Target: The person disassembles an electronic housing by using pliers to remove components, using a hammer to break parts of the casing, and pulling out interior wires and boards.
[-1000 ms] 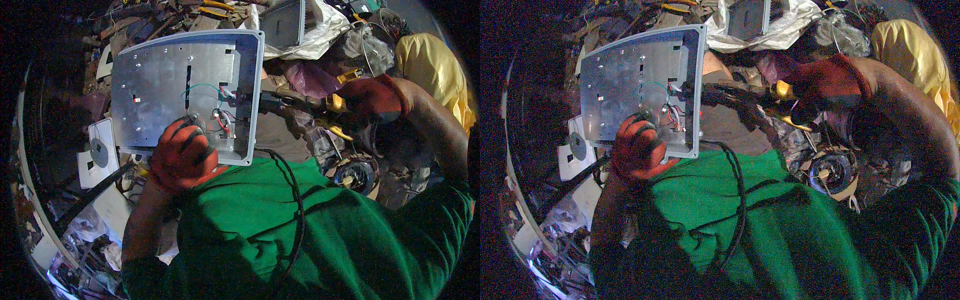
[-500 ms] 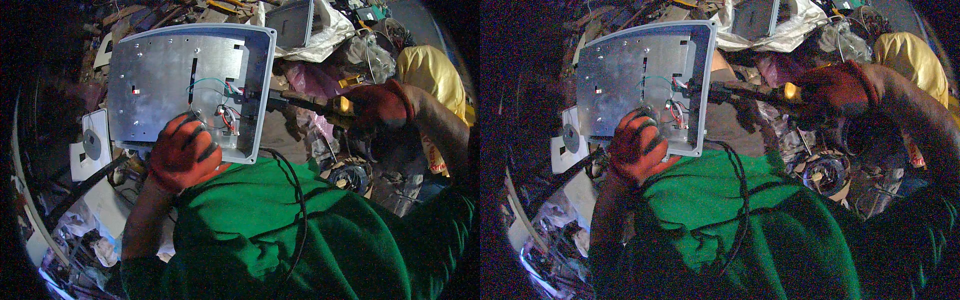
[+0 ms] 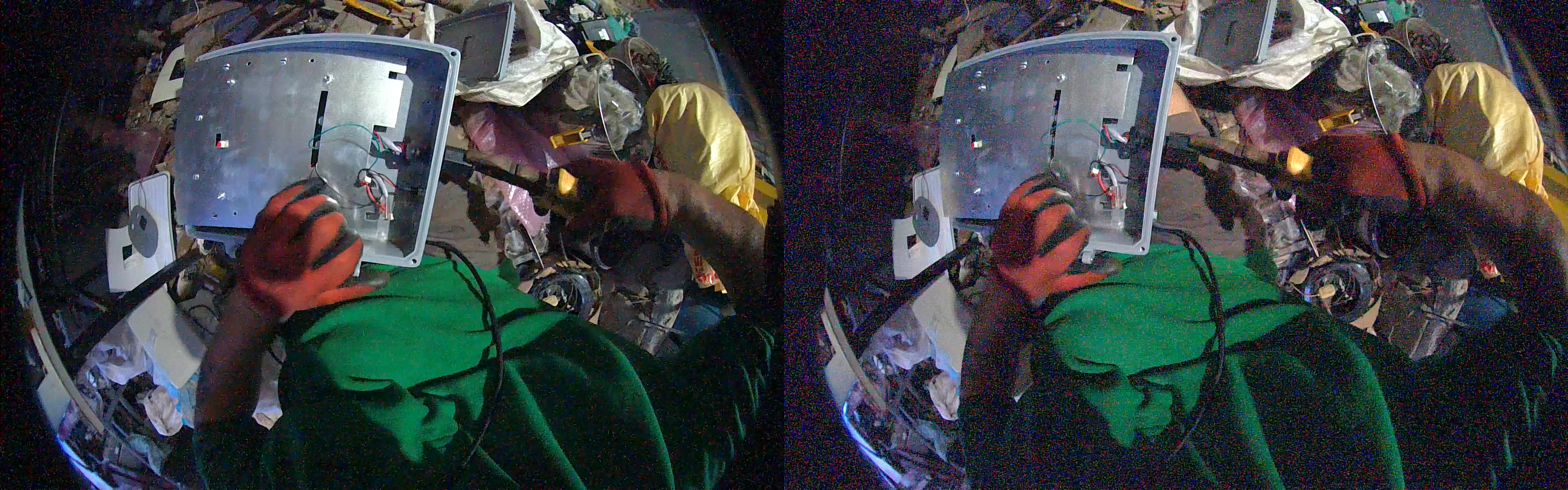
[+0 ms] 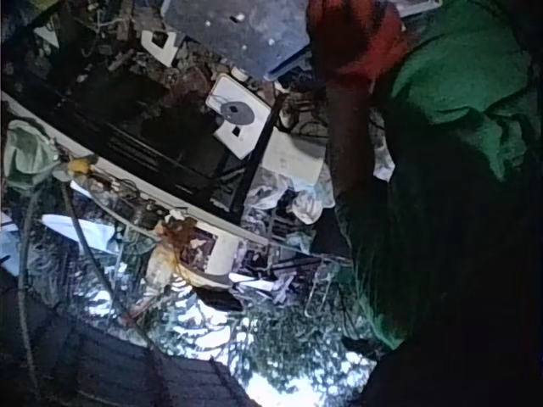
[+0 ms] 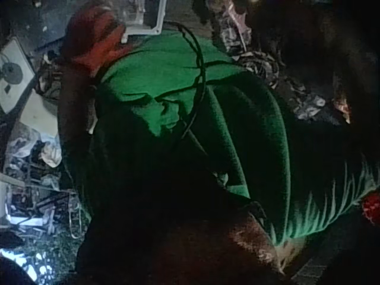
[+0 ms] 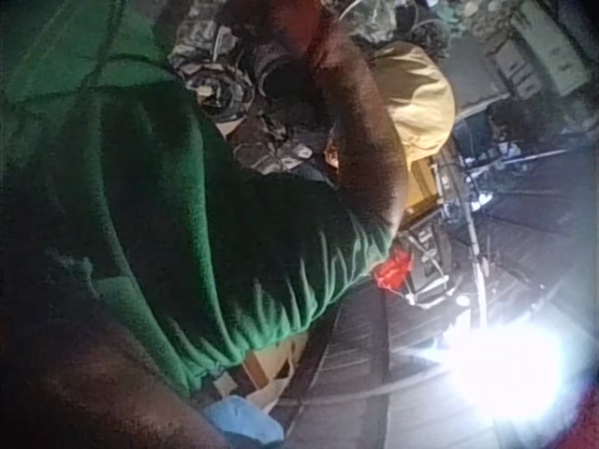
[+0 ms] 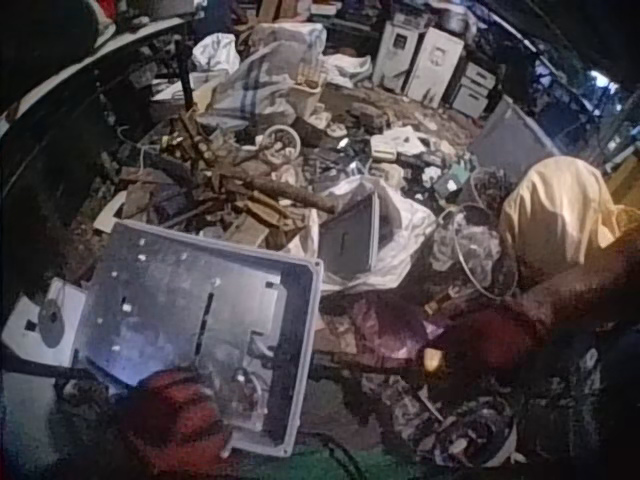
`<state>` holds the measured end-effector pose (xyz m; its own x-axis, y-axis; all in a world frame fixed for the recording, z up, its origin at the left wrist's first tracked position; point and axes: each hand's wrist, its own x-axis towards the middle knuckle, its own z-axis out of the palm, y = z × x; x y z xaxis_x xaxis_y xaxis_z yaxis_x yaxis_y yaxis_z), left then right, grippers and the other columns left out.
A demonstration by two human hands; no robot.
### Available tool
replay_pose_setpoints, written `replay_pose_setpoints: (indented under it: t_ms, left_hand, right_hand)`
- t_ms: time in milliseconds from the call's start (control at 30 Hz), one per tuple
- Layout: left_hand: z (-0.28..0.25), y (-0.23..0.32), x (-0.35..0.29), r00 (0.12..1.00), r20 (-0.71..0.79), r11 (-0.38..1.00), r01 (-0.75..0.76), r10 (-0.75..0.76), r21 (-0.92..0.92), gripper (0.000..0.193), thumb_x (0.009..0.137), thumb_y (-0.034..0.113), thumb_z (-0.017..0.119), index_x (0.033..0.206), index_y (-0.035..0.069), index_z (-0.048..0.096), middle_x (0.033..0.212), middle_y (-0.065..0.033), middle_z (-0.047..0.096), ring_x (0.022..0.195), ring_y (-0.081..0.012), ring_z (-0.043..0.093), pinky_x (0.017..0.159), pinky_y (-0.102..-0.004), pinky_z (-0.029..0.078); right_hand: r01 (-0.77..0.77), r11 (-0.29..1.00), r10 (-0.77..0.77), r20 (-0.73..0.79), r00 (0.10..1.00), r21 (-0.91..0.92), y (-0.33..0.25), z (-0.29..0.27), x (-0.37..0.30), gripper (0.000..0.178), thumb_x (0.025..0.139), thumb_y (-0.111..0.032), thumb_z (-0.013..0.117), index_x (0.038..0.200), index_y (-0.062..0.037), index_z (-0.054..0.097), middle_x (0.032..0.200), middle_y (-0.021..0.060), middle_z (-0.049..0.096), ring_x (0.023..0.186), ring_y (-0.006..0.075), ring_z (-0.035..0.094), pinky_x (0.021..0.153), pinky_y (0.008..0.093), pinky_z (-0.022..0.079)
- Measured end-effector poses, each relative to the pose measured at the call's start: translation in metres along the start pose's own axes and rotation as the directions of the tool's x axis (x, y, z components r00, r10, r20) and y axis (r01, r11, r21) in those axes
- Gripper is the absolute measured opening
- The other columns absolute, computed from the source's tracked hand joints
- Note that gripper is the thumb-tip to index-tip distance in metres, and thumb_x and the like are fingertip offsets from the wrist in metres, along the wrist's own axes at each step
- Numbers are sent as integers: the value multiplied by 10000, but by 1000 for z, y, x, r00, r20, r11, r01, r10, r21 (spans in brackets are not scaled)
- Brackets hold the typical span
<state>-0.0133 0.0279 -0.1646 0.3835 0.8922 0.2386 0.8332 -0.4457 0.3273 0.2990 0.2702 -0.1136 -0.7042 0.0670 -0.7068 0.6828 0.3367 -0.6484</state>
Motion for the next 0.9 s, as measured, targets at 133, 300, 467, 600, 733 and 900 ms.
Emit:
replay_pose_setpoints:
  t_ms: [133,300,467,600,733,900]
  left_hand:
    - [-7,-13,-2,785,-453,902,412,-422,-126,459,786,414,687,1115,115,575,1183,-117,541,1161,-312,487,1012,-467,382]
    - [-58,-76,-39,488,-249,517,854,-837,-64,607,907,292,595,1419,66,360,1402,-172,418,1248,-321,462,1070,-395,340]
    - [-26,-166,-138,500,156,413,456,-852,789,455,982,102,409,1429,62,332,1469,-175,337,1340,-276,366,1115,-366,285]
    - [4,-208,-121,544,78,465,626,-836,625,438,986,109,389,1418,55,345,1446,-182,364,1319,-292,387,1092,-370,309]
    - [-1,-211,-116,568,-9,482,706,-823,518,423,990,116,369,1408,49,359,1424,-190,390,1298,-308,409,1069,-374,333]
    - [8,-224,-106,615,-35,531,706,-788,469,410,995,125,345,1395,41,377,1396,-199,424,1272,-328,436,1041,-379,364]
  right_hand:
    - [-14,1000,13,-25,1000,-18,-13,6,-3,477,772,-121,733,1206,-43,550,1086,68,623,994,169,581,878,353,469]
    - [2,998,2,-73,997,63,-12,11,-9,488,761,-121,747,1202,-44,553,1083,63,626,988,163,581,873,351,470]
    - [-88,963,61,111,992,255,14,1,3,423,743,-121,741,1124,-38,576,991,46,640,907,130,576,813,331,480]
    - [-104,990,101,37,994,95,22,18,-3,348,737,-114,679,1062,-31,584,906,70,641,833,155,587,757,344,489]
    - [-175,981,175,-8,985,-87,-15,18,-3,323,720,-119,609,1032,-35,600,892,157,668,811,248,647,761,386,512]
    - [-134,987,126,-86,988,-94,8,31,-10,311,716,-88,634,1009,-13,560,791,138,622,706,210,587,658,368,482]
